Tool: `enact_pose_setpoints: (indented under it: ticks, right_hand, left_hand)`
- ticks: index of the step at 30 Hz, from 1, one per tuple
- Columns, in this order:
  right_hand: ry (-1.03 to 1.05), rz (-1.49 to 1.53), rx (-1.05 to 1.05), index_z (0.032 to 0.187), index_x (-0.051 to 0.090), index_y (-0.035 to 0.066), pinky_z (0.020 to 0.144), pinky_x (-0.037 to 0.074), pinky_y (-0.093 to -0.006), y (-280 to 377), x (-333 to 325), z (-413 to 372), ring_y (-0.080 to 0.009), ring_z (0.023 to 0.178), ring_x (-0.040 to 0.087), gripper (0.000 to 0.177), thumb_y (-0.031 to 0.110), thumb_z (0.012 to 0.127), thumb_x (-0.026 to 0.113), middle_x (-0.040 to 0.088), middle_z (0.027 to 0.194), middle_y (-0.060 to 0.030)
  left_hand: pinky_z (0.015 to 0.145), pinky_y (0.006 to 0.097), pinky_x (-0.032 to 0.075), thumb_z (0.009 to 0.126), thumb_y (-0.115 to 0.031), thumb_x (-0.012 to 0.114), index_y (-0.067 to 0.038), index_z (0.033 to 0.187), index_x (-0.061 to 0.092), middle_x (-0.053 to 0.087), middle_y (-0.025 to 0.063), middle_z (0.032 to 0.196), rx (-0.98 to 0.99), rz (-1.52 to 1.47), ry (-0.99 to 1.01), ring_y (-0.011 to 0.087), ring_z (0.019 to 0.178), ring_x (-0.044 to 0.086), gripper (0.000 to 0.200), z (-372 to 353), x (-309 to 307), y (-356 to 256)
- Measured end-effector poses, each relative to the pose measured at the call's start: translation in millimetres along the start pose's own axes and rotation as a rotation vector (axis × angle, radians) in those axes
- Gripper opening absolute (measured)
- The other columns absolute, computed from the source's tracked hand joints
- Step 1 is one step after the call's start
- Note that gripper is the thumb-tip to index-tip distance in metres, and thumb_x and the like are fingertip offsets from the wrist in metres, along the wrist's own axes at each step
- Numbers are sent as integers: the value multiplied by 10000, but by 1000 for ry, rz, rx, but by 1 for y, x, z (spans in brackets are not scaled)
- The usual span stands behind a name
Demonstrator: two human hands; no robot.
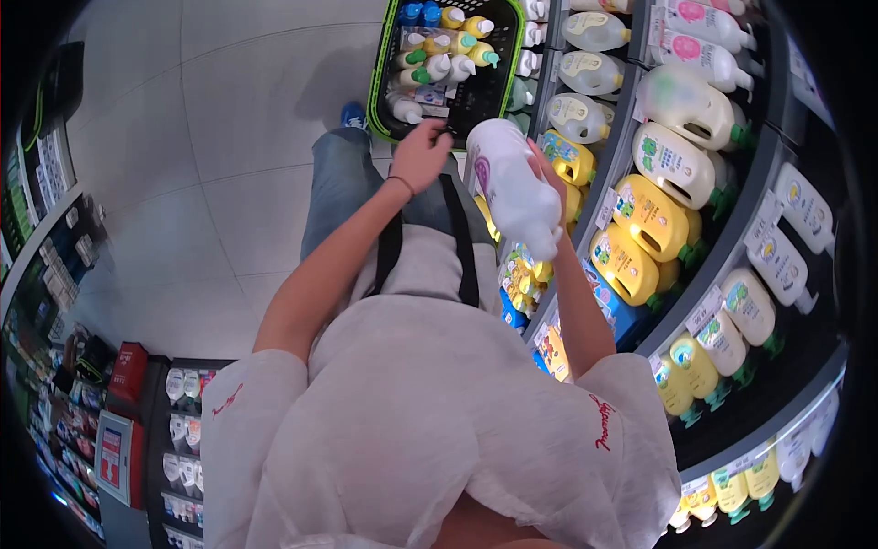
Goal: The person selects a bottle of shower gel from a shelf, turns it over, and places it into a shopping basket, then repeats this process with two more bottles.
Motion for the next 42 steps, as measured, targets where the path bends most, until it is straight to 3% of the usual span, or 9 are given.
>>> enact_pose_setpoints:
  ticks: [4,6,11,16,19,23,26,30,42]
  right_hand:
    - [130,-220,-54,1232,515,126,789,462,-328,-63,29,67,-304,918,625,413,369,898,513,626,985,-203]
    - [198,-196,-19,1227,515,120,787,464,-334,-101,51,99,-321,922,620,416,363,889,527,623,985,-211]
    - [347,-166,-59,1214,512,105,795,468,-328,-182,100,165,-333,949,602,434,353,863,565,602,989,-241]
    - [425,-131,38,1204,522,108,808,470,-333,-252,139,222,-341,969,583,412,295,843,591,611,980,-220]
    - [434,-107,-206,1214,520,123,840,464,-335,-294,160,244,-350,984,571,457,156,770,622,603,1008,-216]
    - [466,-193,-110,1224,517,161,876,450,-361,-325,193,265,-355,1009,560,434,273,814,605,603,1024,-211]
    - [513,-216,-63,1223,519,184,883,445,-369,-337,211,270,-358,1018,555,424,324,829,590,601,1034,-210]
    - [474,-299,-56,1257,475,230,873,449,-390,-355,234,269,-355,1022,554,502,233,780,630,599,1048,-199]
    - [578,-303,-30,1224,457,153,854,457,-428,-347,220,276,-366,1005,559,484,148,763,602,611,1034,-191]
  left_hand:
    - [859,407,432,811,-275,511,-71,1128,529,586,209,1044,-124,444,-117,352,991,551,377,-7,-37,93]
    - [840,433,437,816,-276,501,-62,1126,515,539,204,1100,-311,597,-99,390,965,542,377,-17,-50,119]
    - [847,449,438,823,-263,490,-53,1149,490,514,205,1149,-473,715,-163,398,979,537,388,-41,-51,189]
    - [888,438,406,830,-237,486,-52,1150,478,508,191,1173,-523,707,-106,366,1034,521,370,-50,-3,202]
    - [904,432,384,825,-223,492,-50,1125,484,519,180,1153,-557,779,-84,351,1051,513,347,-45,22,201]
    - [884,431,381,806,-200,510,-40,1087,487,534,164,1109,-637,748,-80,344,1024,520,324,-42,29,202]
    - [826,431,413,807,-189,514,-38,1083,487,554,172,1056,-600,776,-111,370,944,542,316,-41,30,204]
    - [821,433,416,805,-182,513,-35,1071,487,553,172,1051,-620,776,-98,373,939,540,306,-37,30,205]
    - [831,422,405,793,-188,507,-42,1041,490,548,144,1047,-690,811,-74,336,964,536,288,-25,25,200]
Point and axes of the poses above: each hand's wrist, its own z-axis towards the middle knuckle, its own x-axis out of the palm, y = z × x, the point moved 1 cm from there along z, towards the middle knuckle
